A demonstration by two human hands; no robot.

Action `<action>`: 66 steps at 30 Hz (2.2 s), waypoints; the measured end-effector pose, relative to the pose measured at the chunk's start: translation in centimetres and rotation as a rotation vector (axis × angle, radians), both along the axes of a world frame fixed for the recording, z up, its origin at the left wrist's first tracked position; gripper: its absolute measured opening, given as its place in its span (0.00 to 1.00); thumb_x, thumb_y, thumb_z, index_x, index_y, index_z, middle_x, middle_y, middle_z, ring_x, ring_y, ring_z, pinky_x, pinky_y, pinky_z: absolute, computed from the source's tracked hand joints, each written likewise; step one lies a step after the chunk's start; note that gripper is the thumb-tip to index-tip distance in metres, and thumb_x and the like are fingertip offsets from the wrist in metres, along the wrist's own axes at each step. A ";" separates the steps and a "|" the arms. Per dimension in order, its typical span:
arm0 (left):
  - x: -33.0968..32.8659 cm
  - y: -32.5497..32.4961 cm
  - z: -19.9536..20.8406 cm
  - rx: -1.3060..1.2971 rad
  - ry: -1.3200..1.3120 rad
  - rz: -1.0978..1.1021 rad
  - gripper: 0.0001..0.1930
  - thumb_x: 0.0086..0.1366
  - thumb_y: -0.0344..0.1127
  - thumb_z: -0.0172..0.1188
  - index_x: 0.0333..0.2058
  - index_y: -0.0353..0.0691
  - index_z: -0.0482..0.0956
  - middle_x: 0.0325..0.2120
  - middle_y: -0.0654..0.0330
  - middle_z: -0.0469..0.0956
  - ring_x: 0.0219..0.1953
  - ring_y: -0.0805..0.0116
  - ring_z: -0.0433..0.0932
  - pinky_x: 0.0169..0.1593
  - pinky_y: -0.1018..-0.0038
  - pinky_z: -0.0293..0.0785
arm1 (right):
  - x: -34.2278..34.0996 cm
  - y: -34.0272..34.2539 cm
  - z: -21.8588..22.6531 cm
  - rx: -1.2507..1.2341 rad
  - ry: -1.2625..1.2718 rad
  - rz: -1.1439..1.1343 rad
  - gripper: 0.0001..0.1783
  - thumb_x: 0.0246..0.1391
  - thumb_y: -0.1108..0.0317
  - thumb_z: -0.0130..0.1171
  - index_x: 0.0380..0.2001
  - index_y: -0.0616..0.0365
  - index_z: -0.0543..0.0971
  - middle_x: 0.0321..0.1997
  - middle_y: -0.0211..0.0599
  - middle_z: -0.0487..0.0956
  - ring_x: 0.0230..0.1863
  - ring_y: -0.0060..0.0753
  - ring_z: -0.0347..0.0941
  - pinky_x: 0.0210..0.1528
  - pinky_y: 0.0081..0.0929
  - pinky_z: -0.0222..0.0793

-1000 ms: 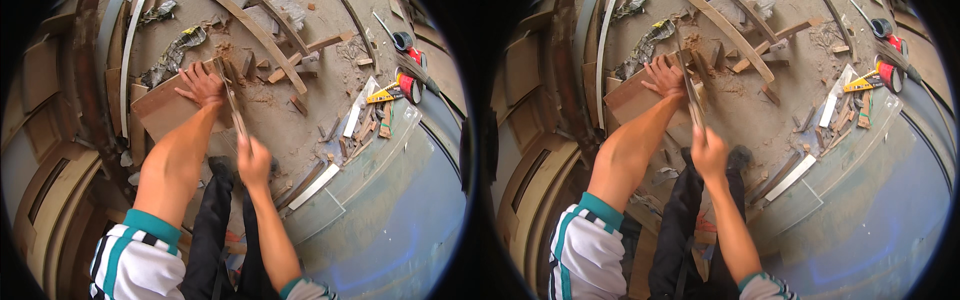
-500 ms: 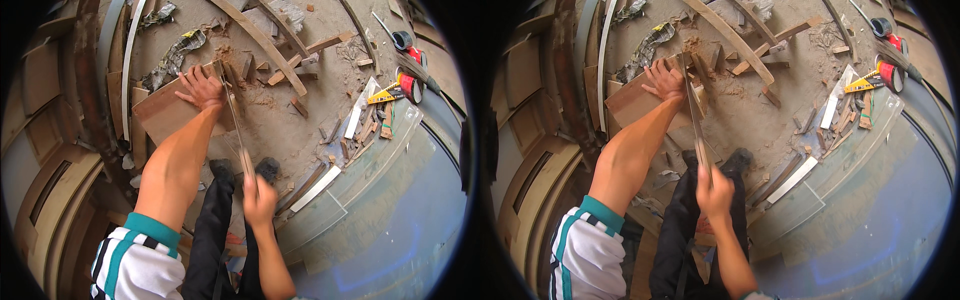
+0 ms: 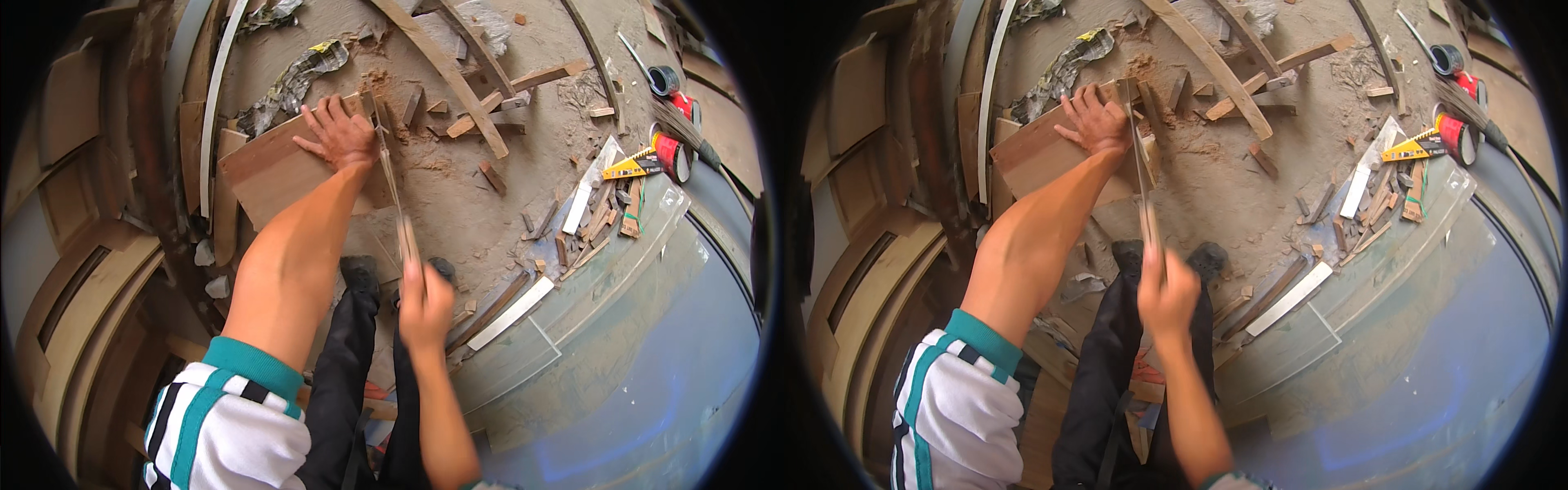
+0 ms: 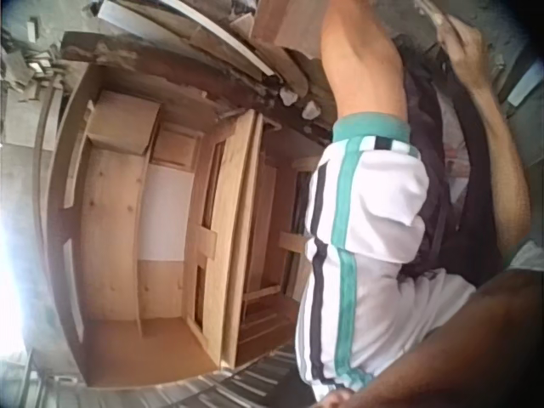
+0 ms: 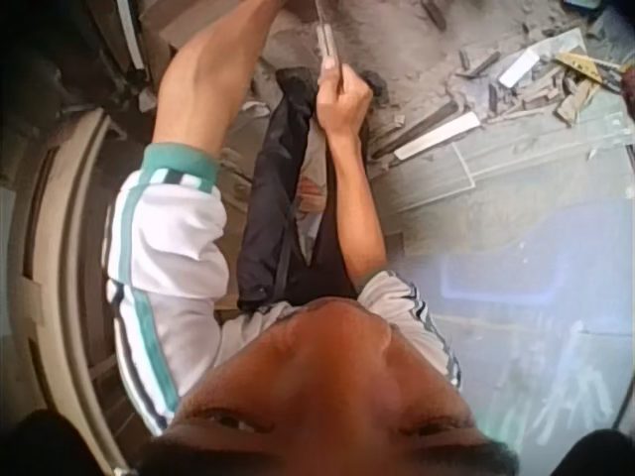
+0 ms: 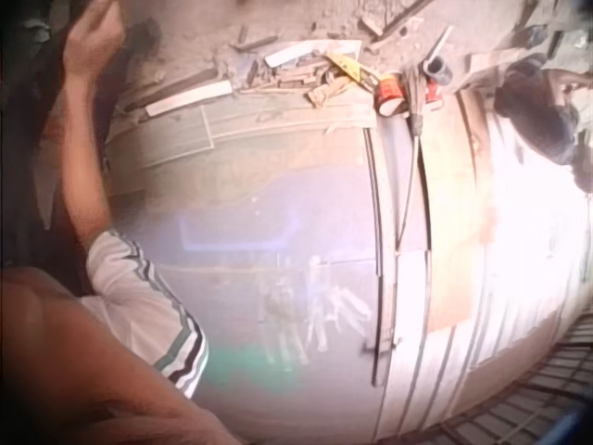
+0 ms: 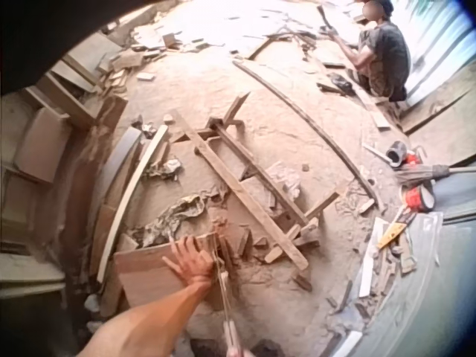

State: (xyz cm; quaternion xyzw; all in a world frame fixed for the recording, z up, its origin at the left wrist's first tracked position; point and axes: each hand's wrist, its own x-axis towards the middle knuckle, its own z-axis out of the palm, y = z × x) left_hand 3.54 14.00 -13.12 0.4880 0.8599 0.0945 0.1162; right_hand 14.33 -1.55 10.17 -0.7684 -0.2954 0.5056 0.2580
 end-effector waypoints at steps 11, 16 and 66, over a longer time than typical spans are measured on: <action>0.1 0.0 0.3 0.007 -0.041 0.008 0.25 0.60 0.41 0.50 0.58 0.51 0.70 0.64 0.63 0.64 0.75 0.52 0.45 0.68 0.28 0.27 | 0.1 0.0 -1.6 0.083 -0.051 0.077 0.25 0.69 0.55 0.50 0.22 0.63 0.74 0.16 0.32 0.71 0.19 0.22 0.64 0.23 0.27 0.58; 0.0 0.1 -0.4 -0.012 -0.018 0.030 0.26 0.60 0.41 0.47 0.59 0.54 0.71 0.64 0.66 0.64 0.75 0.57 0.47 0.69 0.29 0.29 | 0.0 1.0 -3.2 0.050 -0.069 0.085 0.23 0.67 0.57 0.52 0.22 0.62 0.74 0.17 0.48 0.71 0.17 0.42 0.68 0.23 0.36 0.63; 0.1 0.3 -0.6 -0.027 -0.079 -0.003 0.25 0.59 0.41 0.49 0.57 0.48 0.71 0.62 0.63 0.66 0.75 0.55 0.47 0.69 0.28 0.26 | -0.3 5.3 -6.6 0.017 0.012 0.038 0.21 0.66 0.59 0.54 0.24 0.64 0.75 0.15 0.42 0.71 0.17 0.35 0.67 0.23 0.35 0.61</action>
